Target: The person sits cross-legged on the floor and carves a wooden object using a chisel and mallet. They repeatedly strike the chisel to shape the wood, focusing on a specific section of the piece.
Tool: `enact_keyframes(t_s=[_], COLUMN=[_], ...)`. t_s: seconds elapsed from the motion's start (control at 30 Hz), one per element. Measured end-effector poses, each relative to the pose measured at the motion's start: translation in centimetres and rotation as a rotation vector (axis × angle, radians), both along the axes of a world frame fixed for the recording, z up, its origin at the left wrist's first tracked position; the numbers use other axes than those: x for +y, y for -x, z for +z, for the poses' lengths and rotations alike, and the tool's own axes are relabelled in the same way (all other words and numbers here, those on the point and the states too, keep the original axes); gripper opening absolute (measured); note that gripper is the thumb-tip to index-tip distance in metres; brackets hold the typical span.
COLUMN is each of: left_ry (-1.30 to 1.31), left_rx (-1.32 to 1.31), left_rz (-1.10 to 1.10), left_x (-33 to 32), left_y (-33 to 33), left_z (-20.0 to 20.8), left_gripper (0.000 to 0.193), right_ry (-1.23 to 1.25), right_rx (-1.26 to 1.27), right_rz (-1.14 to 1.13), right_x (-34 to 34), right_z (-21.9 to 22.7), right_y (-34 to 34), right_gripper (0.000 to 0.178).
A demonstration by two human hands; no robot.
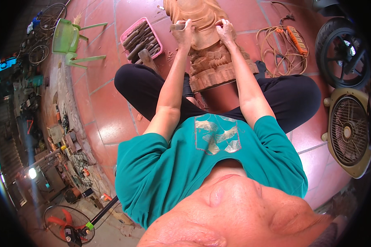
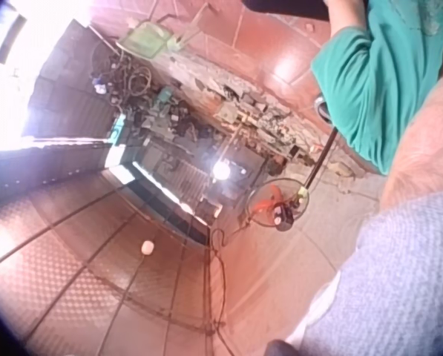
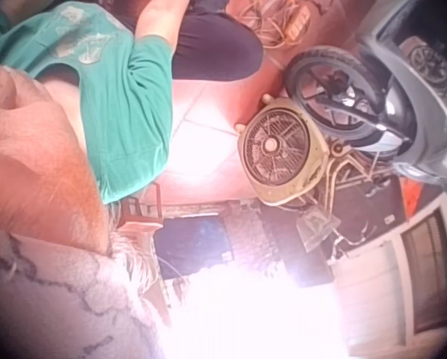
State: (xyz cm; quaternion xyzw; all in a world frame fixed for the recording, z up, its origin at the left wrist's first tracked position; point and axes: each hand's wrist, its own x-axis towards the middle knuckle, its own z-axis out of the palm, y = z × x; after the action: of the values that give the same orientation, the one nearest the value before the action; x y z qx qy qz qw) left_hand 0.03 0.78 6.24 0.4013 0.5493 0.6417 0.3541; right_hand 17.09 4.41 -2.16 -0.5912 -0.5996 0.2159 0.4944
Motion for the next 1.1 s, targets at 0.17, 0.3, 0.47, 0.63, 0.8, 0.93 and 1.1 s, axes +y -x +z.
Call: enact_keyframes(t_s=[0.17,0.3,0.47,0.63,0.8,0.93,1.1], left_ry=[-0.108,0.007,0.048,-0.073,-0.090,0.031,-0.025], left_rx=[0.050,0.175,0.086,0.023,0.286,0.233,0.076], left_rz=[-0.012,-0.027,-0.012,0.008,0.044,0.017,0.020], left_x=[0.7,-0.5,-0.5,0.3,0.2,-0.6,-0.2], left_y=[0.3,-0.8,0.0,-1.0,-1.1,-1.1,-1.5], left_z=[-1.5,-0.4,0.3,-0.3,-0.8,0.0,0.9], left_gripper=[0.018,0.018,0.017,0.017,0.020,0.021,0.022], right_ry=[-0.016,-0.024,0.024,-0.001,-0.044,-0.037,-0.002], right_rx=[0.015,0.006,-0.030,-0.009,-0.023,-0.027,0.007], right_rz=[0.008,-0.015,-0.011,0.004,-0.017,-0.004,-0.012], right_x=[0.3,0.3,-0.6,-0.4,0.0,-0.1,-0.3], right_z=[-0.2,-0.5,1.0,1.0,0.3,0.5,0.6], right_y=[0.3,-0.4,0.3,-0.1,-0.1,0.0,-0.3], right_gripper=[0.008,0.008,0.008,0.008,0.009,0.008,0.007])
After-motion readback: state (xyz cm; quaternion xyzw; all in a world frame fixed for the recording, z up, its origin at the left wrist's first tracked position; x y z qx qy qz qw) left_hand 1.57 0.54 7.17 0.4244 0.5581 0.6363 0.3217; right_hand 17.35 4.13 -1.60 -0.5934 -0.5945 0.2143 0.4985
